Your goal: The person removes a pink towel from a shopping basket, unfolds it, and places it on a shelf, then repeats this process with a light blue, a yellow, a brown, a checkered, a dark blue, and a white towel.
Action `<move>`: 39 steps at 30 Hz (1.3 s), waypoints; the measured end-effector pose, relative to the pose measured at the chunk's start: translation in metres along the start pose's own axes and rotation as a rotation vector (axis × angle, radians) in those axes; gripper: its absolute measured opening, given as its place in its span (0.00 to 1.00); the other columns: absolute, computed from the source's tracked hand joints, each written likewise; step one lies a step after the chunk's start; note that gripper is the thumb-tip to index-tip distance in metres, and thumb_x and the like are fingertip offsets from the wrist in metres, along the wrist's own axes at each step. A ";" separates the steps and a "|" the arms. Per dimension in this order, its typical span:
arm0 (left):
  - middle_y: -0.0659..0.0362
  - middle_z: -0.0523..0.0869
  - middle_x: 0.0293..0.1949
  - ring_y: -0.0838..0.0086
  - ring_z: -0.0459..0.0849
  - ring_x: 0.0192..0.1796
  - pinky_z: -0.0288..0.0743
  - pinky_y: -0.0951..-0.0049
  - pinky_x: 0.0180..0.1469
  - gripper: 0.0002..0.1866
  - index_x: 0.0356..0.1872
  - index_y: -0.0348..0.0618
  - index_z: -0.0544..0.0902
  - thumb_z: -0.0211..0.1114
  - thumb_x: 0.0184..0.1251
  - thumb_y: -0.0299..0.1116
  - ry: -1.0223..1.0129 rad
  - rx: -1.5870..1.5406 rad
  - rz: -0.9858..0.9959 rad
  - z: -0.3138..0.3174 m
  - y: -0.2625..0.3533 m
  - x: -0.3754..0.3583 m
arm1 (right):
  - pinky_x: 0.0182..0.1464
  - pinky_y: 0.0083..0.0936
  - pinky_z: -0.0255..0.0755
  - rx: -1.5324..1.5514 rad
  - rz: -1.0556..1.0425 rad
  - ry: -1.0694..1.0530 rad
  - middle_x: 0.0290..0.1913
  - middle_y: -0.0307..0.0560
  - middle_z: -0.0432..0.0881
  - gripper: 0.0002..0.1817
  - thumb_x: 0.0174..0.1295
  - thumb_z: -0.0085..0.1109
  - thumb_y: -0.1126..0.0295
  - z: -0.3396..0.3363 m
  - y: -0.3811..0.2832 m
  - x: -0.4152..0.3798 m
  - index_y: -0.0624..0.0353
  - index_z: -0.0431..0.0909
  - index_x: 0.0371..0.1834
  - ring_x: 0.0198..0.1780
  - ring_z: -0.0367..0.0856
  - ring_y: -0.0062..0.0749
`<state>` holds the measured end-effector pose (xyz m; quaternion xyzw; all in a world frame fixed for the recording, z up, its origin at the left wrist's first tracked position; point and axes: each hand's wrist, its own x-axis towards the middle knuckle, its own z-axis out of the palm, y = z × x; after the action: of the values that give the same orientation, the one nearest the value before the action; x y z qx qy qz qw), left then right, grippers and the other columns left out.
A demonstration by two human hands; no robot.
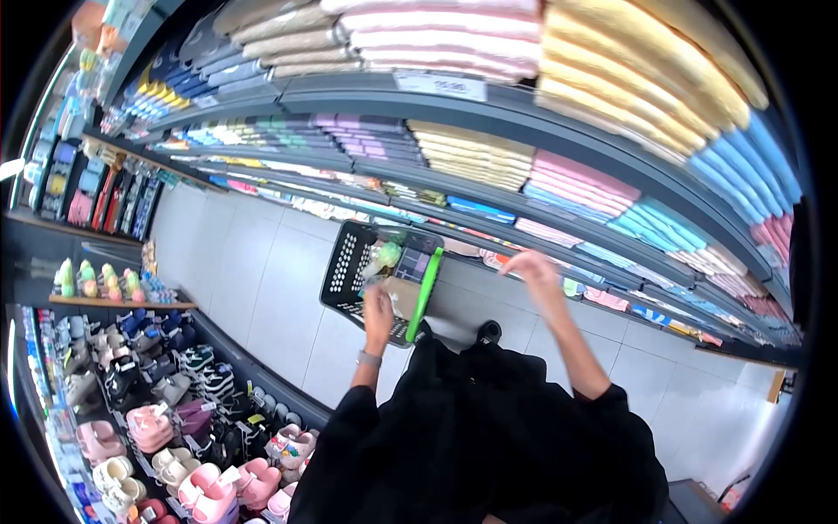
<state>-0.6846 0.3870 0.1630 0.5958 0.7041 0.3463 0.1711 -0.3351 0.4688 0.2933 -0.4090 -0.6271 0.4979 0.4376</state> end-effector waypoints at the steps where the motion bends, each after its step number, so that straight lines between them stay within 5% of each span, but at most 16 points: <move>1: 0.42 0.77 0.45 0.51 0.76 0.50 0.69 0.61 0.53 0.16 0.51 0.33 0.73 0.55 0.61 0.23 -0.185 -0.079 -0.218 0.006 -0.036 -0.037 | 0.47 0.25 0.71 0.192 0.149 -0.084 0.40 0.43 0.80 0.13 0.71 0.44 0.63 0.037 0.050 -0.010 0.60 0.75 0.43 0.43 0.77 0.26; 2: 0.41 0.76 0.48 0.49 0.74 0.53 0.68 0.59 0.56 0.19 0.52 0.33 0.72 0.57 0.59 0.23 -0.181 -0.014 -0.086 0.024 -0.095 -0.080 | 0.48 0.26 0.72 0.262 0.351 -0.160 0.42 0.45 0.80 0.13 0.70 0.45 0.64 0.068 0.089 -0.019 0.60 0.73 0.48 0.44 0.78 0.28; 6: 0.39 0.73 0.53 0.47 0.72 0.57 0.67 0.61 0.59 0.28 0.59 0.32 0.65 0.61 0.56 0.28 -0.463 -0.074 -0.475 0.010 -0.111 -0.132 | 0.49 0.29 0.75 0.463 0.879 -0.226 0.47 0.49 0.79 0.21 0.67 0.51 0.60 0.149 0.107 -0.030 0.61 0.67 0.57 0.48 0.79 0.33; 7: 0.39 0.74 0.53 0.47 0.72 0.58 0.67 0.60 0.59 0.28 0.58 0.31 0.65 0.60 0.55 0.30 -0.410 -0.055 -0.296 0.027 -0.147 -0.145 | 0.48 0.30 0.76 0.492 0.911 -0.200 0.46 0.50 0.79 0.22 0.66 0.52 0.59 0.166 0.108 -0.025 0.61 0.66 0.57 0.48 0.79 0.34; 9: 0.37 0.72 0.55 0.45 0.70 0.60 0.66 0.58 0.61 0.30 0.58 0.32 0.67 0.61 0.54 0.34 -0.417 -0.066 -0.278 0.051 -0.188 -0.151 | 0.47 0.30 0.76 0.355 0.915 -0.135 0.44 0.50 0.79 0.23 0.65 0.54 0.58 0.200 0.112 -0.014 0.62 0.65 0.55 0.47 0.81 0.37; 13: 0.33 0.71 0.55 0.41 0.69 0.60 0.66 0.53 0.60 0.34 0.63 0.39 0.63 0.62 0.54 0.39 -0.761 -0.050 -0.331 0.049 -0.217 -0.129 | 0.30 0.32 0.78 0.475 0.941 0.190 0.32 0.54 0.78 0.17 0.62 0.55 0.66 0.252 0.150 -0.012 0.61 0.63 0.48 0.28 0.82 0.38; 18: 0.36 0.72 0.56 0.42 0.68 0.62 0.64 0.54 0.63 0.33 0.63 0.40 0.65 0.61 0.55 0.40 -0.745 -0.101 0.128 0.050 -0.271 -0.098 | 0.20 0.34 0.76 0.405 0.894 0.493 0.22 0.48 0.72 0.10 0.60 0.49 0.70 0.280 0.143 -0.010 0.59 0.65 0.42 0.17 0.74 0.33; 21: 0.39 0.74 0.56 0.44 0.68 0.63 0.63 0.55 0.64 0.31 0.62 0.42 0.68 0.61 0.55 0.40 -0.987 -0.160 -0.001 0.012 -0.264 -0.086 | 0.18 0.35 0.71 0.402 0.957 0.478 0.20 0.46 0.70 0.08 0.62 0.50 0.68 0.280 0.138 -0.014 0.58 0.67 0.41 0.14 0.68 0.32; 23: 0.40 0.73 0.59 0.48 0.68 0.64 0.63 0.61 0.65 0.34 0.63 0.37 0.67 0.63 0.51 0.34 -0.848 -0.153 -0.257 0.001 -0.280 -0.099 | 0.15 0.34 0.66 0.357 0.979 0.515 0.16 0.45 0.68 0.07 0.61 0.52 0.68 0.284 0.140 -0.018 0.60 0.68 0.35 0.12 0.65 0.31; 33: 0.36 0.73 0.57 0.46 0.70 0.62 0.63 0.58 0.65 0.36 0.63 0.35 0.66 0.63 0.52 0.41 -0.826 -0.105 -0.679 -0.031 -0.334 -0.130 | 0.11 0.34 0.62 0.225 0.960 0.574 0.12 0.45 0.65 0.13 0.59 0.54 0.69 0.248 0.135 -0.036 0.62 0.67 0.20 0.08 0.64 0.34; 39: 0.35 0.74 0.54 0.45 0.71 0.60 0.66 0.58 0.63 0.32 0.61 0.32 0.68 0.60 0.54 0.39 -0.671 0.044 -0.576 -0.037 -0.301 -0.165 | 0.10 0.32 0.61 0.221 0.924 0.544 0.10 0.43 0.64 0.15 0.59 0.53 0.66 0.208 0.154 -0.062 0.59 0.66 0.17 0.07 0.62 0.32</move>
<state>-0.8870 0.2037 -0.0476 0.4581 0.7541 0.0569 0.4671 -0.5050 0.3809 0.1078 -0.7074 -0.1904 0.5777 0.3601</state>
